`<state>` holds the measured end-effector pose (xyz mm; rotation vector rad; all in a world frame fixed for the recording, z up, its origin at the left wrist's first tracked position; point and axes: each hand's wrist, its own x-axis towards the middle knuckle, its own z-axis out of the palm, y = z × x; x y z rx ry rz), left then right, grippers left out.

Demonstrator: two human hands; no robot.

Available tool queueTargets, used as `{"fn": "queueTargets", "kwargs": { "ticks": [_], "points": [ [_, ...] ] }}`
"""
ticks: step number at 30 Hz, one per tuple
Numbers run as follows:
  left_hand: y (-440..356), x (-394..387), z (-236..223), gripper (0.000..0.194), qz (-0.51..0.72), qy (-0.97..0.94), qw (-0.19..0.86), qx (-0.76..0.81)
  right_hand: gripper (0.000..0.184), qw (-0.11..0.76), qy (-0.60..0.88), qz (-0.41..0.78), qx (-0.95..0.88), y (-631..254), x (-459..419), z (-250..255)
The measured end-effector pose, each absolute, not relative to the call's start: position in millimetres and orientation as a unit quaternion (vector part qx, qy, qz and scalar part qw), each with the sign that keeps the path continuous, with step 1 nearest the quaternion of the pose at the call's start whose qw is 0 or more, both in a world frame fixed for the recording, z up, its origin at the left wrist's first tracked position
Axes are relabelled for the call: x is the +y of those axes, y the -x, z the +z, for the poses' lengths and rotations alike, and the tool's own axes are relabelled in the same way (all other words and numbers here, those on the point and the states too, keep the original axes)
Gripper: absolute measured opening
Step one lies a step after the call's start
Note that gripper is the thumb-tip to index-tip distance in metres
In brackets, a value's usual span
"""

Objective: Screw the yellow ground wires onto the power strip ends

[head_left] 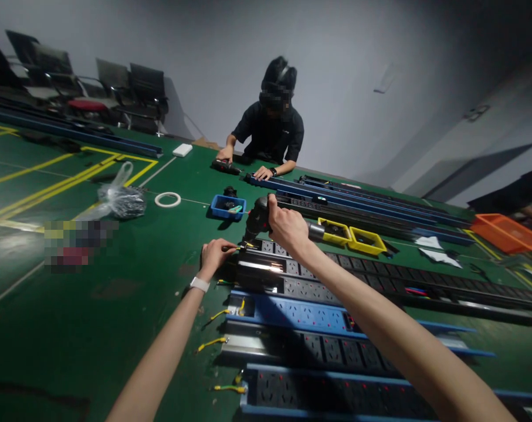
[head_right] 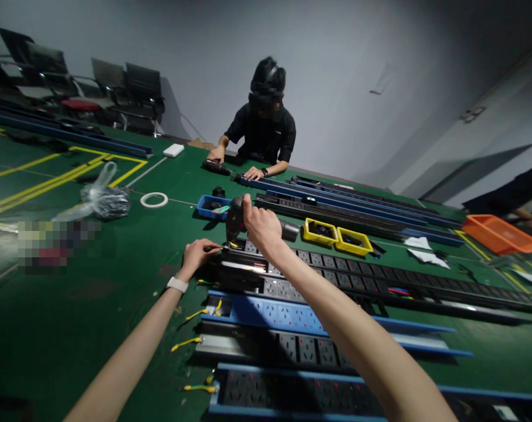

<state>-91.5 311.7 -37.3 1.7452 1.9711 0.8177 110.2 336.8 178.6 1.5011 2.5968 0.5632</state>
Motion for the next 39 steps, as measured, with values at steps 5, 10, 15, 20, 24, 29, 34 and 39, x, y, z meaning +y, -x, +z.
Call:
{"fn": "queueTargets", "kwargs": {
  "ticks": [5,10,15,20,24,29,34,39],
  "points": [
    [92.8,310.8,-37.9,0.038,0.283,-0.626,0.179,0.705,0.082,0.060,-0.482,0.177,0.856,-103.9,342.3,184.1],
    [90.5,309.2,-37.4,0.038,0.270,-0.628,0.155,0.714,0.082,0.062,-0.488,0.177,0.853,-103.1,345.2,185.5],
    [89.6,309.8,-40.8,0.034,0.260,-0.629,0.139,0.719,0.082,0.071,-0.488,0.187,0.850,-101.2,343.8,185.3],
    [90.8,311.1,-43.8,0.025,0.265,-0.634,0.123,0.716,0.077,0.055,-0.480,0.194,0.854,-95.7,345.6,184.9],
    [90.2,310.8,-42.6,0.022,0.264,-0.632,0.123,0.719,0.076,0.051,-0.479,0.199,0.854,-94.4,348.0,183.9],
    [88.4,308.9,-38.3,0.025,0.266,-0.630,0.130,0.718,0.085,0.056,-0.490,0.199,0.847,-98.9,349.8,181.3],
    [87.8,308.4,-35.7,0.038,0.265,-0.629,0.141,0.717,0.089,0.052,-0.504,0.185,0.842,-105.9,351.2,178.9],
    [89.8,310.2,-39.7,0.042,0.262,-0.628,0.149,0.718,0.085,0.050,-0.514,0.173,0.839,-108.6,351.3,178.8]
  ]
}}
